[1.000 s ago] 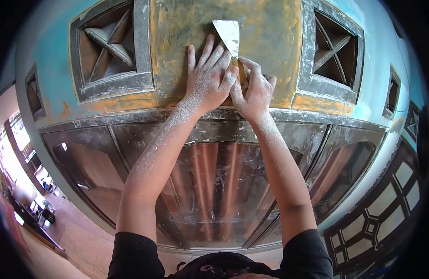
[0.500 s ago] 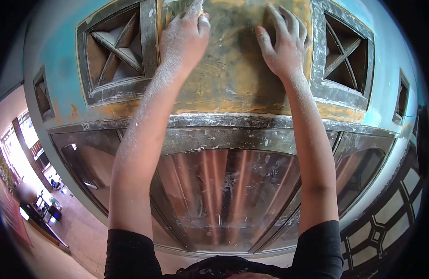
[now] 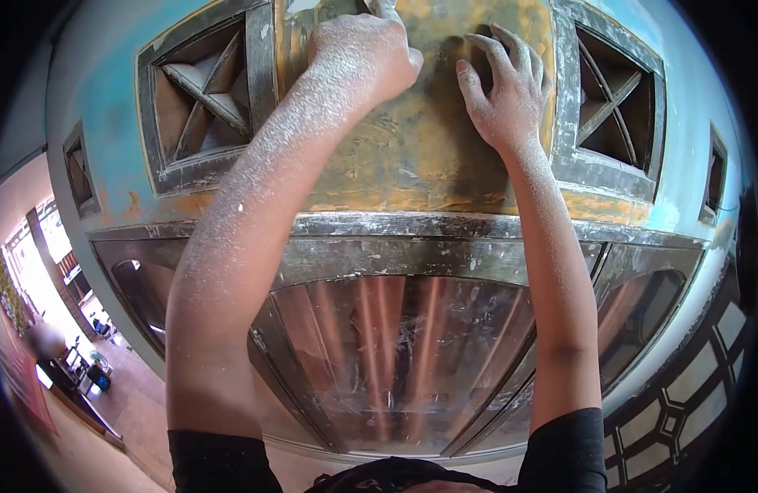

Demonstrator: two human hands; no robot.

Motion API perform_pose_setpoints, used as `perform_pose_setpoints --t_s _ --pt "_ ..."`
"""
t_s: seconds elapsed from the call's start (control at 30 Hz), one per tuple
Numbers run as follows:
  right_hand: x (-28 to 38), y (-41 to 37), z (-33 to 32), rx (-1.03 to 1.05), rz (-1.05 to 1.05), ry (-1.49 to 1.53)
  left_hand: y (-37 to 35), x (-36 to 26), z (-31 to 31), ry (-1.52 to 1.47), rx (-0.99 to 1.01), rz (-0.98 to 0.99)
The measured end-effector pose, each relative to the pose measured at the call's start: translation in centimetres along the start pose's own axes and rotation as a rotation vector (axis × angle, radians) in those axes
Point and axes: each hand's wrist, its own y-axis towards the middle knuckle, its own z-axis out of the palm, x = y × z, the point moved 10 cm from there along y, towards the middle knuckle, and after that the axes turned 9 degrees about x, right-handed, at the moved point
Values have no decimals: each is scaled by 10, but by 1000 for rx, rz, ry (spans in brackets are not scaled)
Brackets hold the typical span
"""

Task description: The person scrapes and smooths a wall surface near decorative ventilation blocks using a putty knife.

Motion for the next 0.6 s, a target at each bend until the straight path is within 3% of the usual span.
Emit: perform_pose_setpoints --t_s 0.13,0.37,0.47,0.53,0.6 --pt "0 0 -1 4 -7 16 13 12 -21 75 -13 -92" --pt "-2 0 -1 1 0 44 26 9 3 -19 0 -104" --pt "-6 0 1 -2 19 70 24 -2 -16 117 -58 -4" --pt "-6 -2 2 8 37 57 16 6 -22 -21 -37 -99" --pt "-6 3 0 -1 43 39 19 11 -23 45 -99 -91"
